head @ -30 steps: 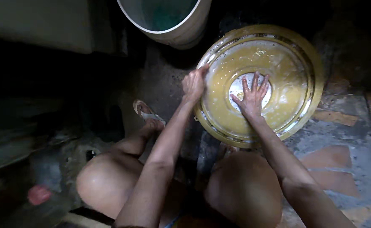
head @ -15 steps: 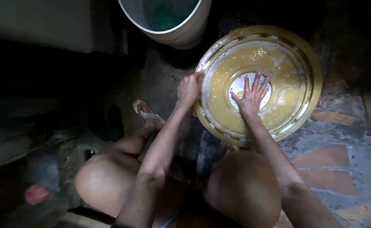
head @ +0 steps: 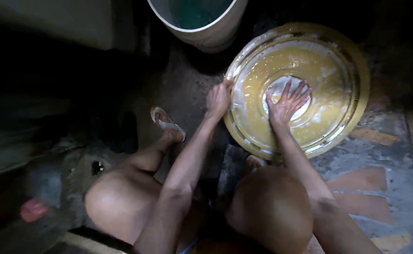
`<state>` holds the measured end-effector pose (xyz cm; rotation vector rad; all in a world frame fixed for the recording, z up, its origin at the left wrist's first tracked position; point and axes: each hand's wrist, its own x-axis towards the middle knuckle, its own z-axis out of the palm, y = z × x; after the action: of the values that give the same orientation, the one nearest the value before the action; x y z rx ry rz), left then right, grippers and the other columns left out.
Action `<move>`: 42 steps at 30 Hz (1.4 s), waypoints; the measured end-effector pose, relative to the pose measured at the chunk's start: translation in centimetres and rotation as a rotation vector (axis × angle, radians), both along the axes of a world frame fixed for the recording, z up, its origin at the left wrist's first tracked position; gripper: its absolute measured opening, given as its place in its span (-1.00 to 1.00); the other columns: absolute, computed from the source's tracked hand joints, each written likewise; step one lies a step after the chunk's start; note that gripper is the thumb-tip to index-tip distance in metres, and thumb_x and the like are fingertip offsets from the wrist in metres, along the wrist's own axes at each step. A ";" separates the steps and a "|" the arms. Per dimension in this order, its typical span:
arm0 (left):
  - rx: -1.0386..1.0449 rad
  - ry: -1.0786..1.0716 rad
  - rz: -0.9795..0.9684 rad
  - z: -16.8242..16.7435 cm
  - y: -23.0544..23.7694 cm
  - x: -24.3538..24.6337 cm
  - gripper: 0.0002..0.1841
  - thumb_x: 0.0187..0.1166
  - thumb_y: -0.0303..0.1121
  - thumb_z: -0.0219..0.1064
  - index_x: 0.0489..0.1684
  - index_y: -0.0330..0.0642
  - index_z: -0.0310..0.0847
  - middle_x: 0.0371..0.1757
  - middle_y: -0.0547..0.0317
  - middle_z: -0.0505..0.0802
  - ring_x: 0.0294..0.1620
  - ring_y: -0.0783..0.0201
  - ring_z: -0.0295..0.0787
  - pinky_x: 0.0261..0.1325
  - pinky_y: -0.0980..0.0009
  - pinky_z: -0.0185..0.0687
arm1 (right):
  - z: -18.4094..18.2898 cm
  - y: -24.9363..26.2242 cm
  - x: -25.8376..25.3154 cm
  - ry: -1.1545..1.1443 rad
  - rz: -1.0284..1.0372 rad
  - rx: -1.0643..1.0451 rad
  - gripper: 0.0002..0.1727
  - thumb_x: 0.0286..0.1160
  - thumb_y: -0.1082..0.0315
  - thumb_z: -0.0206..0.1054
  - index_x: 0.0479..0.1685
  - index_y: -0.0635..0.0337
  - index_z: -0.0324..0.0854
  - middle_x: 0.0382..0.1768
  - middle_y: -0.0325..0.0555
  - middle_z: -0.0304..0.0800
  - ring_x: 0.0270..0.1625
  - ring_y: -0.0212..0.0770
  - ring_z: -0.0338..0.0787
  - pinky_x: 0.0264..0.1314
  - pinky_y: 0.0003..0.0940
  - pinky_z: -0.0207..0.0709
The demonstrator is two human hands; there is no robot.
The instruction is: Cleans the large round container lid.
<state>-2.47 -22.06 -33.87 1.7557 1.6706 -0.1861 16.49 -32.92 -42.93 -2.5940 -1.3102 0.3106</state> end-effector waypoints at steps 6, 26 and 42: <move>-0.007 -0.007 0.031 -0.9 0.3 0.8 -0.60 0.86 -0.18 0.06 0.58 0.17 0.60 0.22 -0.13 0.87 0.24 -0.21 0.81 0.27 -0.20 0.63 | -0.6 -0.2 0.0 -0.004 0.003 -0.018 0.09 0.46 -0.53 0.07 0.77 0.22 0.28 0.82 0.54 -0.18 0.83 0.63 -0.25 0.76 0.55 -0.40; 0.041 -0.063 0.017 1.3 -5.8 -3.2 -0.62 0.86 -0.16 0.09 0.55 0.08 0.58 0.10 -0.21 0.86 0.05 -0.27 0.83 0.05 -0.26 0.69 | 2.1 -4.0 3.6 0.243 0.512 -0.003 -0.45 0.78 0.15 0.12 0.70 0.13 0.39 0.81 0.21 0.14 0.85 0.37 0.04 0.67 0.63 -0.12; 0.021 -0.042 0.080 2.1 -4.6 -1.6 -0.62 0.86 -0.20 0.10 0.55 0.05 0.60 0.15 -0.27 0.85 0.12 -0.37 0.79 0.05 -0.32 0.63 | 0.5 -3.9 0.3 0.072 0.246 0.102 -0.48 0.78 0.05 0.14 0.54 0.16 0.53 0.42 0.36 0.55 0.55 0.48 0.44 0.62 0.48 0.06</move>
<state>-4.11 -26.65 -31.74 1.6924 1.7151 -0.0955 16.80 -36.85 -42.40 -2.3190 -1.5780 0.3641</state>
